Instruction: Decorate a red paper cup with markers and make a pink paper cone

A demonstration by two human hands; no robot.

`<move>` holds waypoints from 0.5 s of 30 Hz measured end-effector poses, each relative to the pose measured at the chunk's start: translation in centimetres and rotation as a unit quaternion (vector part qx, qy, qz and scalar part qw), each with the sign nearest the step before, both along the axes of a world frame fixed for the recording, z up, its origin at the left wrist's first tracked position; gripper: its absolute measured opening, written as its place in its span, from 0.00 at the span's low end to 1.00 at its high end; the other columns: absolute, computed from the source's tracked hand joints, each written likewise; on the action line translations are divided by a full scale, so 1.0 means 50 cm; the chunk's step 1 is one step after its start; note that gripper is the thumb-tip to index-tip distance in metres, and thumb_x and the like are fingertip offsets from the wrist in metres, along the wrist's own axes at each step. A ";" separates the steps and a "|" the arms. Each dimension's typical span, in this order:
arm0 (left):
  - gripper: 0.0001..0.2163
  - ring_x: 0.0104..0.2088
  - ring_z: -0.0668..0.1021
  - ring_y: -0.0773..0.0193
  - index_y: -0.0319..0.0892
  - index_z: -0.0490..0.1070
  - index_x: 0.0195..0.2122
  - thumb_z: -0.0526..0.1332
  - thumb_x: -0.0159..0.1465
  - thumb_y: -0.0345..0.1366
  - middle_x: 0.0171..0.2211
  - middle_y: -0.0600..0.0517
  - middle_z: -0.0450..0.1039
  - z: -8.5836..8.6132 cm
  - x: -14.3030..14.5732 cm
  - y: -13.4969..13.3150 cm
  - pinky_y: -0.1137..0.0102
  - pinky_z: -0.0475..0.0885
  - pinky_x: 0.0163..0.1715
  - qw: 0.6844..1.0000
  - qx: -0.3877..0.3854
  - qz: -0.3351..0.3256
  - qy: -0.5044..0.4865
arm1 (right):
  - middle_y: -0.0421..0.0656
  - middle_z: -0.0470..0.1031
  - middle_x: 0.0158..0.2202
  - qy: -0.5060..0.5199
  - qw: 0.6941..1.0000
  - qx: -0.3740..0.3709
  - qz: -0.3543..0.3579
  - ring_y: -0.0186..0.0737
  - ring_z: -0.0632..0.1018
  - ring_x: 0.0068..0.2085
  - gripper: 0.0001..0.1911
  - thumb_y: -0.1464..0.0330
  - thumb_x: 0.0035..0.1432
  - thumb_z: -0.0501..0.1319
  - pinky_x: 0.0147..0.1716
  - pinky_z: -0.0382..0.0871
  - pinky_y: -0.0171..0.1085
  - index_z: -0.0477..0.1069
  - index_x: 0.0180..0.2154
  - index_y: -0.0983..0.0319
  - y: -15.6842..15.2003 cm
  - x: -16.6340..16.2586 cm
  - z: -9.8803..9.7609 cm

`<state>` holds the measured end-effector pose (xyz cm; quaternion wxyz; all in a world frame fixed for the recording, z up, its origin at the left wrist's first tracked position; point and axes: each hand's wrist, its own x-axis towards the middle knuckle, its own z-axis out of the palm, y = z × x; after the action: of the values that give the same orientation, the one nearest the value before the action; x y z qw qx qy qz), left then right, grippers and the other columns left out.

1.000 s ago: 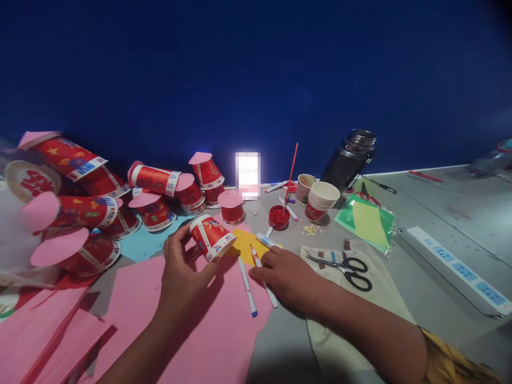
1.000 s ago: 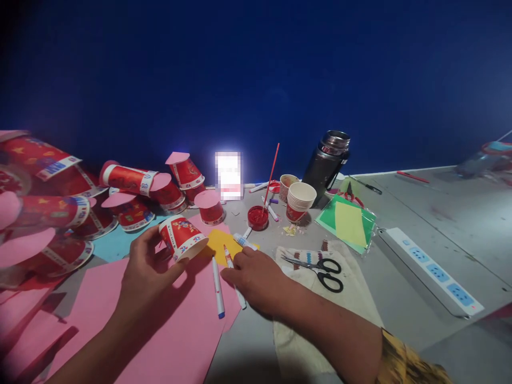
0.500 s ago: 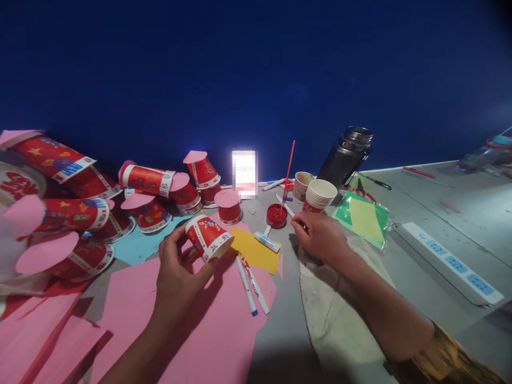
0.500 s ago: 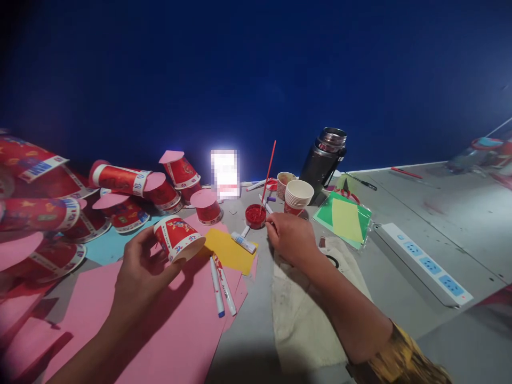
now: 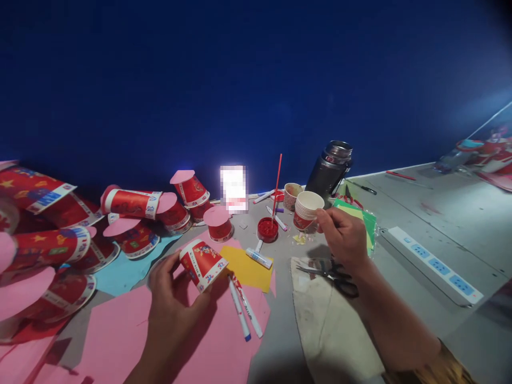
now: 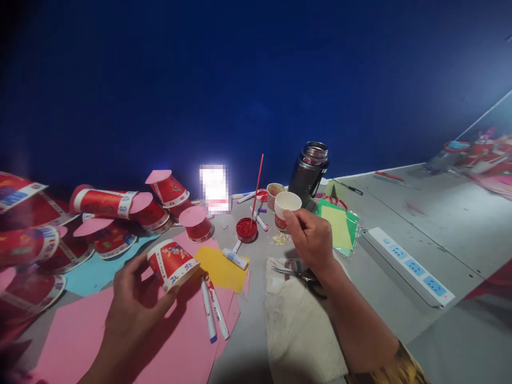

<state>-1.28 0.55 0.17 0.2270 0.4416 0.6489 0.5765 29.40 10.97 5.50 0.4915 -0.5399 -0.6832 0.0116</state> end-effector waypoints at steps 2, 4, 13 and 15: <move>0.36 0.61 0.75 0.40 0.54 0.65 0.63 0.75 0.53 0.43 0.66 0.44 0.58 0.001 0.002 -0.001 0.41 0.77 0.59 1.000 0.000 0.010 0.018 | 0.38 0.73 0.18 0.013 1.000 0.004 -0.020 0.34 0.71 0.22 0.28 0.50 0.70 0.57 0.26 0.63 0.34 0.71 0.21 0.59 0.009 0.015 0.001; 0.37 0.62 0.74 0.39 0.53 0.65 0.63 0.74 0.53 0.42 0.66 0.44 0.58 0.004 0.002 -0.001 0.42 0.77 0.59 0.999 0.003 0.013 0.040 | 0.38 0.73 0.18 0.042 0.998 0.011 -0.039 0.34 0.71 0.22 0.28 0.51 0.70 0.58 0.26 0.64 0.34 0.71 0.21 0.59 0.017 0.031 0.003; 0.37 0.66 0.68 0.41 0.48 0.63 0.64 0.75 0.55 0.44 0.63 0.42 0.61 -0.010 -0.007 -0.006 0.47 0.76 0.61 0.995 0.022 -0.005 0.100 | 0.37 0.74 0.19 -0.017 0.996 -0.055 0.062 0.34 0.73 0.22 0.23 0.57 0.69 0.60 0.25 0.64 0.33 0.74 0.24 0.60 0.009 0.006 0.006; 0.37 0.65 0.69 0.43 0.48 0.63 0.64 0.75 0.56 0.43 0.62 0.42 0.62 -0.016 -0.014 -0.007 0.49 0.77 0.60 0.992 0.035 -0.010 0.118 | 0.37 0.75 0.20 -0.055 0.990 -0.082 0.099 0.34 0.74 0.22 0.21 0.57 0.69 0.60 0.26 0.64 0.33 0.76 0.26 0.60 0.001 -0.003 0.003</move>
<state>-1.97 0.19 -0.65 0.1385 0.5206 0.6460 0.5408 29.25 11.04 5.63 0.4037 -0.5081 -0.7559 0.0870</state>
